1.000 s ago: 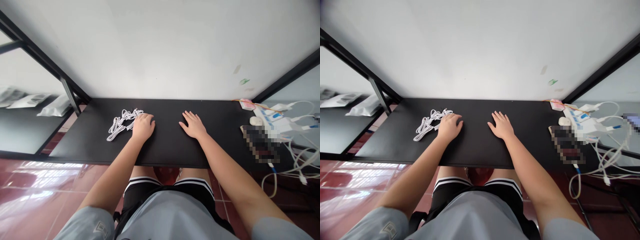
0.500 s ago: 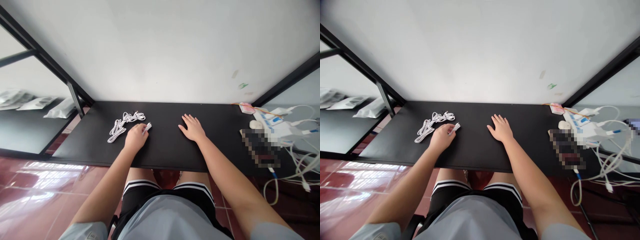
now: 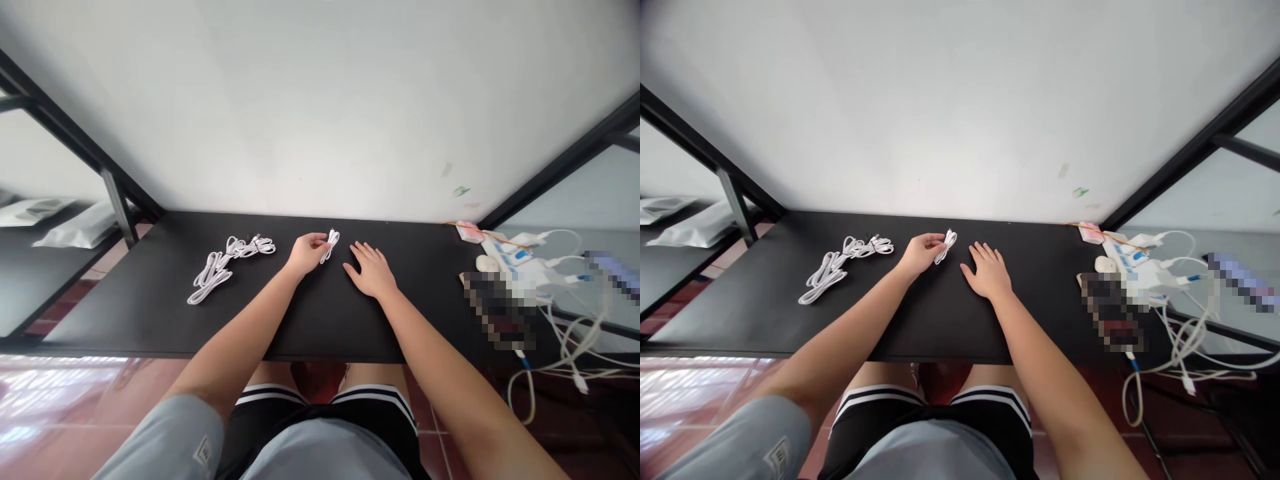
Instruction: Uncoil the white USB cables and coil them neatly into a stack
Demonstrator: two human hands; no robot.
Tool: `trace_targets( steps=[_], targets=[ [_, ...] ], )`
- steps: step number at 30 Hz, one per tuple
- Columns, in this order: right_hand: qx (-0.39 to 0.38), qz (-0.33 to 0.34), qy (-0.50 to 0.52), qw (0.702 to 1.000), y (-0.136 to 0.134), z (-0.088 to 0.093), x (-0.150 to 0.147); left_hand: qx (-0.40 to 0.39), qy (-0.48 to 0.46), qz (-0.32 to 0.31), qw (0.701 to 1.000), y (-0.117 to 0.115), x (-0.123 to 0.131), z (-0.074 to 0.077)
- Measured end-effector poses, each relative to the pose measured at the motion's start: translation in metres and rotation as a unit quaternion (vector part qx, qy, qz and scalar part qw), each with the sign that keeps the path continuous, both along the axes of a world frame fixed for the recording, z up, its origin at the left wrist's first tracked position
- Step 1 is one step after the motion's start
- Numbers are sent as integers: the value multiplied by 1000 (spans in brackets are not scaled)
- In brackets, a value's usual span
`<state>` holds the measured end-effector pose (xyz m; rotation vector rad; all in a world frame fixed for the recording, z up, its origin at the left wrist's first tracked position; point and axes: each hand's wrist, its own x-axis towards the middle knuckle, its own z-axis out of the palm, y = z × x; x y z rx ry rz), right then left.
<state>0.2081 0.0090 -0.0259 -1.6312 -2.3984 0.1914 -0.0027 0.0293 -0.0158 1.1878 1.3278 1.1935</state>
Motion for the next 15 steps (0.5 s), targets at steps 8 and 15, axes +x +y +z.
trace_targets(
  steps=[8, 15],
  targets=[
    [23, 13, 25, 999, 13, 1, -9, 39, -67, -5, 997, 13, -3, -18],
    [50, 42, 203, 977, 38, 3, -32, 44, -91, -54, 993, 14, -7, -19]
  ],
)
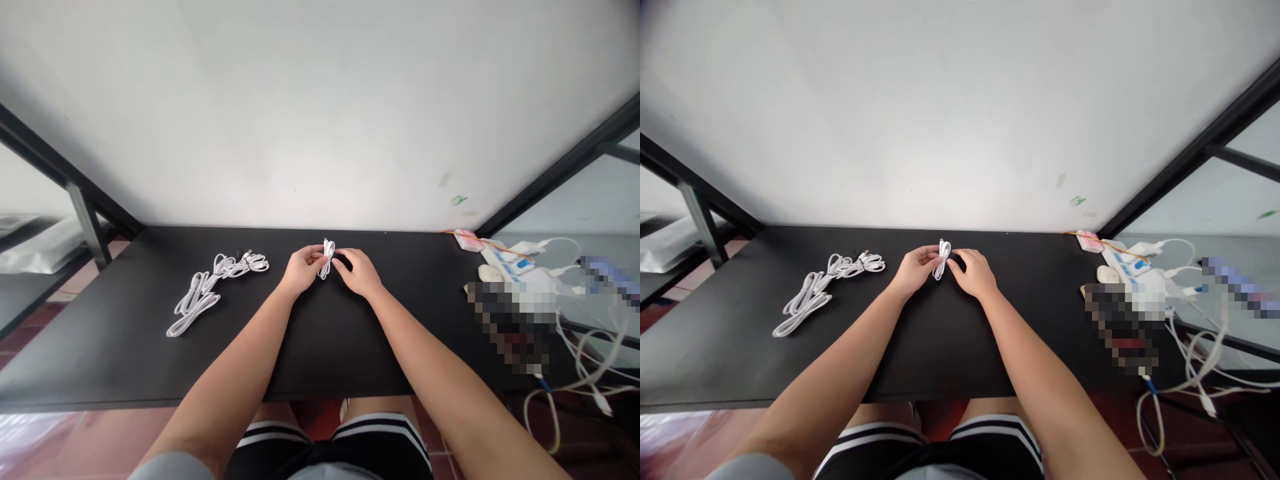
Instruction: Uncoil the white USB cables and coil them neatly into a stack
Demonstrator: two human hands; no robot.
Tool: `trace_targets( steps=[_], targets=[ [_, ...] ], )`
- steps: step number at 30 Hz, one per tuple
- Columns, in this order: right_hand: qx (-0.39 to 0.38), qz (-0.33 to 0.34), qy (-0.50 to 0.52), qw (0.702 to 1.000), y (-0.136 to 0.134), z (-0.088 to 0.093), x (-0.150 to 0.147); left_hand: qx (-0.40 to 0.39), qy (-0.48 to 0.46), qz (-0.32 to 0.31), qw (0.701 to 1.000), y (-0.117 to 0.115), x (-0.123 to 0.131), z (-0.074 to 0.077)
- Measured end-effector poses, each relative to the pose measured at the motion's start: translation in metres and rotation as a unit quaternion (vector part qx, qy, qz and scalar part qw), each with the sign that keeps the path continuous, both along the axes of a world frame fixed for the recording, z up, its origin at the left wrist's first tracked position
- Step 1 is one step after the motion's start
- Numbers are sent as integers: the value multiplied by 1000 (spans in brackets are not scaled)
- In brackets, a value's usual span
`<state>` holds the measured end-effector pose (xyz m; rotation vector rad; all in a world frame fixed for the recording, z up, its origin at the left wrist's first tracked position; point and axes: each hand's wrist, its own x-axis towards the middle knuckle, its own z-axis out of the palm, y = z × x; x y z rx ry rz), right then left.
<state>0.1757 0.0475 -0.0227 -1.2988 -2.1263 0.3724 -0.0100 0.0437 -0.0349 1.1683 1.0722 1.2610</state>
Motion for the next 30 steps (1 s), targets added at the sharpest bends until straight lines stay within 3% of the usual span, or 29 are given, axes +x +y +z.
trace_targets(
  steps=[7, 15, 30],
  targets=[
    [-118, 22, 198, 973, 15, -3, 2, -9, 17, 0, 1000, 3, 0, 0],
    [-122, 58, 136, 981, 14, 0, 4, -3, 23, 0, 1000, 5, -2, -4],
    [-146, 50, 171, 973, 17, -2, 6, 34, 41, -22, 998, 4, 6, -1]
  ],
)
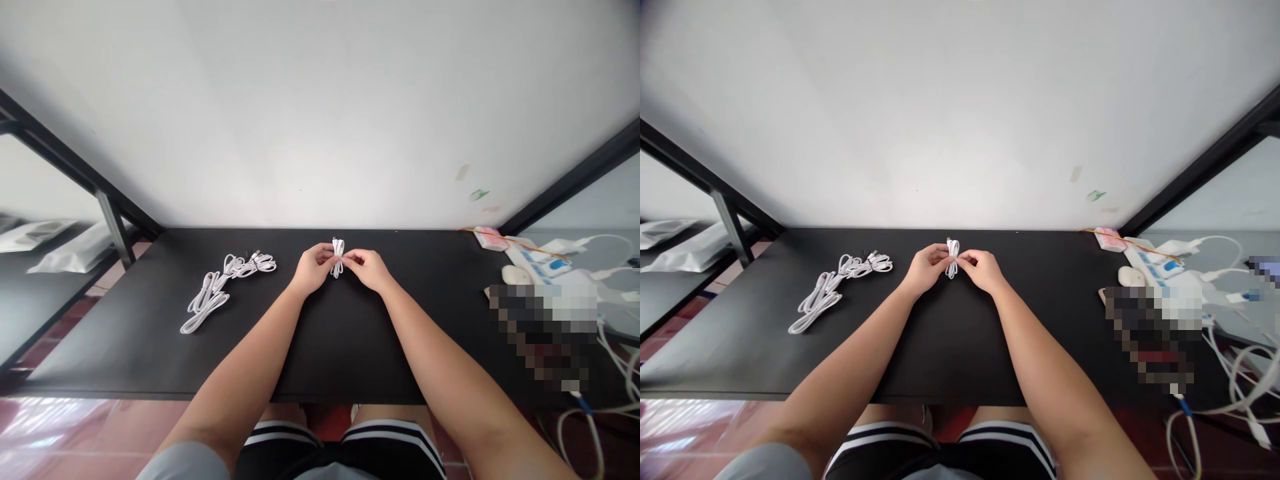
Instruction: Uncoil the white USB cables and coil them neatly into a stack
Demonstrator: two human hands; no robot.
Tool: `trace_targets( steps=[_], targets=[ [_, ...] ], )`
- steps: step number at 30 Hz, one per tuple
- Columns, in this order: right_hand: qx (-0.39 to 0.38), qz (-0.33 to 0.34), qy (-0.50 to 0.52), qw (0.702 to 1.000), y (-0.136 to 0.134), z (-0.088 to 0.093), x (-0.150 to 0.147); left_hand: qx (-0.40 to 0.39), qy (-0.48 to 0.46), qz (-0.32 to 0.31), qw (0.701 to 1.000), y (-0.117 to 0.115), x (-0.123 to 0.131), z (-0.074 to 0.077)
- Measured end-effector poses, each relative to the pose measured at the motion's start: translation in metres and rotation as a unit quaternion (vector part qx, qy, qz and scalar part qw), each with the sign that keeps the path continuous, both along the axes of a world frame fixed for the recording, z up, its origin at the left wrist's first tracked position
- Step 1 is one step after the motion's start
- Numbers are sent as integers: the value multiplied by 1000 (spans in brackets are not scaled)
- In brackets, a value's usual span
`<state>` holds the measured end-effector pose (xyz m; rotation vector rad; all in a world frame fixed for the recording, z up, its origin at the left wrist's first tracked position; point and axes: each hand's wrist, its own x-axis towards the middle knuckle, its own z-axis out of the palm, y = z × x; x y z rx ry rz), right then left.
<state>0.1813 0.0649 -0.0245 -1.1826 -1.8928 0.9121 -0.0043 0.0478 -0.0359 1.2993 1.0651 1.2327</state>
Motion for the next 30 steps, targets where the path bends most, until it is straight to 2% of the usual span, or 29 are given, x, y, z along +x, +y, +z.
trace_targets(
  steps=[8, 12, 17, 23, 27, 30],
  targets=[
    [-17, 20, 15, 1000, 5, -5, 3, 0, -2, 22, 1000, -2, 3, 4],
    [-3, 8, 16, 1000, 1, -2, 0, 5, -12, 23, 1000, -2, 3, 2],
    [64, -14, 12, 998, -6, 2, -6, 10, -6, 30, 999, -3, 3, 3],
    [163, -38, -98, 981, -14, 12, -7, 4, -7, 53, 999, -4, 7, 6],
    [204, -56, -154, 965, -17, 16, -6, -33, -51, 68, 996, -6, 11, 9],
    [236, -51, -160, 957, -18, 16, -7, -53, -86, 77, 992, -8, 13, 11]
  ],
)
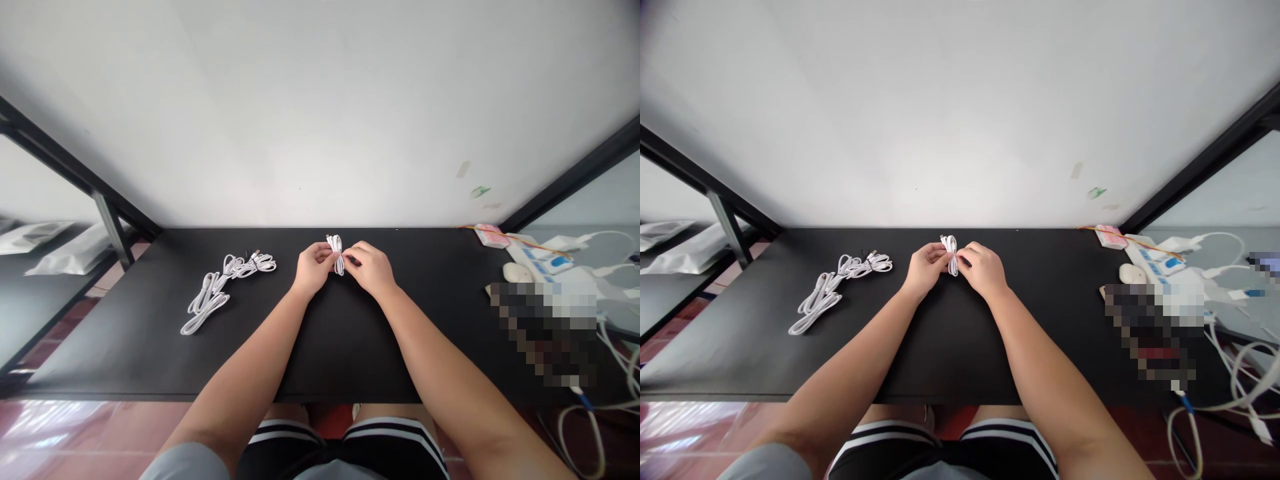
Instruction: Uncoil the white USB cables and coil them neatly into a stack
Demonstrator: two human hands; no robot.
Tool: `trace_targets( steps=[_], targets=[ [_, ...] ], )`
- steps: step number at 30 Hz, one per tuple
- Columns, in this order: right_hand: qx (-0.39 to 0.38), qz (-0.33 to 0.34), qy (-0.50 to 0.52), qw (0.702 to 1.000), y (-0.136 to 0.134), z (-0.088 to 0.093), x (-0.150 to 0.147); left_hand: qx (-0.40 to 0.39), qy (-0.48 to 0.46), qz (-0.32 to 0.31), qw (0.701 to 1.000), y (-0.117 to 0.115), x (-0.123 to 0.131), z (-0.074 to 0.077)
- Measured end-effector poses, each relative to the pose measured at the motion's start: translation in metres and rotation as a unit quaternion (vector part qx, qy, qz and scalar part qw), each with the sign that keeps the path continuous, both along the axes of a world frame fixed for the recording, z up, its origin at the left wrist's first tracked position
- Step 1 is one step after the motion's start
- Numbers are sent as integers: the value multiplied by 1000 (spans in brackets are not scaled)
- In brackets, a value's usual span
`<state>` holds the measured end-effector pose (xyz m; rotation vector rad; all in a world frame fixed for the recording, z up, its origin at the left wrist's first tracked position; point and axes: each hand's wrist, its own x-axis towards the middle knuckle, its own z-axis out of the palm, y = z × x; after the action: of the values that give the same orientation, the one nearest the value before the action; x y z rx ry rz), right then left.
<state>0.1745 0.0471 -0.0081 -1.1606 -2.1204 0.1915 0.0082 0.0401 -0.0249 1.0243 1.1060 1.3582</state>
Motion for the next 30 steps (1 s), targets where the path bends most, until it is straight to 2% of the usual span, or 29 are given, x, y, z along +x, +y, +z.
trace_targets(
  steps=[4, 10, 16, 22, 30],
  targets=[
    [9, 8, 40, 999, 1, -2, -1, -9, -36, 9, 999, -2, 1, 3],
    [-69, 11, 156, 985, 8, -9, 0, 7, -27, -11, 1000, -3, 3, 4],
    [-133, 42, 189, 972, 10, -10, 1, 9, -29, -18, 999, -2, 0, 2],
    [-118, 53, 160, 979, 10, -8, 4, 5, -49, -31, 998, -2, -1, 3],
    [-12, 44, 35, 998, 6, -2, 4, -3, -48, -32, 998, -2, -1, 2]
  ],
)
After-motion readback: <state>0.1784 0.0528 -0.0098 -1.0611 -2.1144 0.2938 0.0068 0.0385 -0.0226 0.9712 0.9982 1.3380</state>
